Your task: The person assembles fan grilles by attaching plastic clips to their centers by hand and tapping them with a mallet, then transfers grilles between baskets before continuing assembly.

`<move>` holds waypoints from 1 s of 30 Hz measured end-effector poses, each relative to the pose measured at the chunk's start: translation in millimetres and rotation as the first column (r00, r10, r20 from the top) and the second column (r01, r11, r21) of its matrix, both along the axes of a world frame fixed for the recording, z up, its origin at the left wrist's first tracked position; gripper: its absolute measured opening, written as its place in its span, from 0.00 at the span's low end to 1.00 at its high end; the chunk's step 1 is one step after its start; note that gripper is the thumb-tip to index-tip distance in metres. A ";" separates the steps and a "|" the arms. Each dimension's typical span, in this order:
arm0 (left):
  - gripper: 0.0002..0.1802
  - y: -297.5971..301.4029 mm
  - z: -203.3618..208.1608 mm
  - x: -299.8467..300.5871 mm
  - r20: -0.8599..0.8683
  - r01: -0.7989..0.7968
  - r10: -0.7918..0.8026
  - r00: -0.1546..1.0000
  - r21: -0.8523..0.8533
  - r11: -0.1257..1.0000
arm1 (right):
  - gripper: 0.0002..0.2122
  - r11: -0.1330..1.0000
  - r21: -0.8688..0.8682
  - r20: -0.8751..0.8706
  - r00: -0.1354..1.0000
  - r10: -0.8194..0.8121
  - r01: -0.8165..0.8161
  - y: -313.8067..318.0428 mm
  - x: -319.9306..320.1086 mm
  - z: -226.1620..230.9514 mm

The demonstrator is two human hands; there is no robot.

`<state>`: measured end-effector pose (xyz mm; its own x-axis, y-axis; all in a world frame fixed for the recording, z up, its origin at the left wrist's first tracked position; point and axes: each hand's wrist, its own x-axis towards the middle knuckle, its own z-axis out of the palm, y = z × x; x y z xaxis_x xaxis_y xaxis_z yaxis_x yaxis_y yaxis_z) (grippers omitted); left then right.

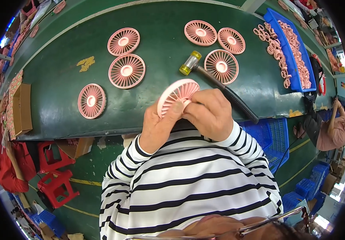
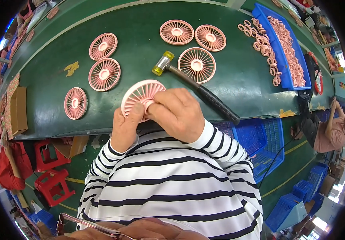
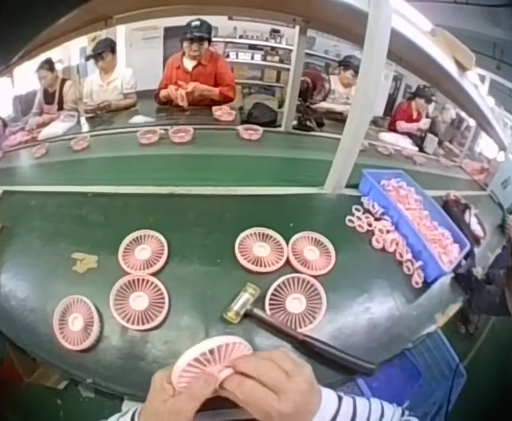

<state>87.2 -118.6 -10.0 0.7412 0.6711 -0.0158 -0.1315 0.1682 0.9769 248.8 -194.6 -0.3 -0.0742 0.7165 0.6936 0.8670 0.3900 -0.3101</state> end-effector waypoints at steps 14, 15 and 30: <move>0.19 -1.3 -6.2 8.7 0.029 -0.230 0.231 0.973 -0.017 0.973 | 0.15 0.993 -0.063 -0.095 0.990 -0.109 0.103 -6.0 -4.7 11.0; 0.19 -1.7 -6.6 9.3 0.027 -0.230 0.230 0.973 -0.019 0.973 | 0.15 0.993 -0.065 -0.096 0.989 -0.109 0.103 -7.2 -4.4 9.5; 0.19 -3.1 -11.3 5.1 -0.016 -0.227 0.238 0.971 0.249 0.942 | 0.13 0.978 -0.189 0.127 0.990 -0.061 0.085 -3.5 -6.5 10.3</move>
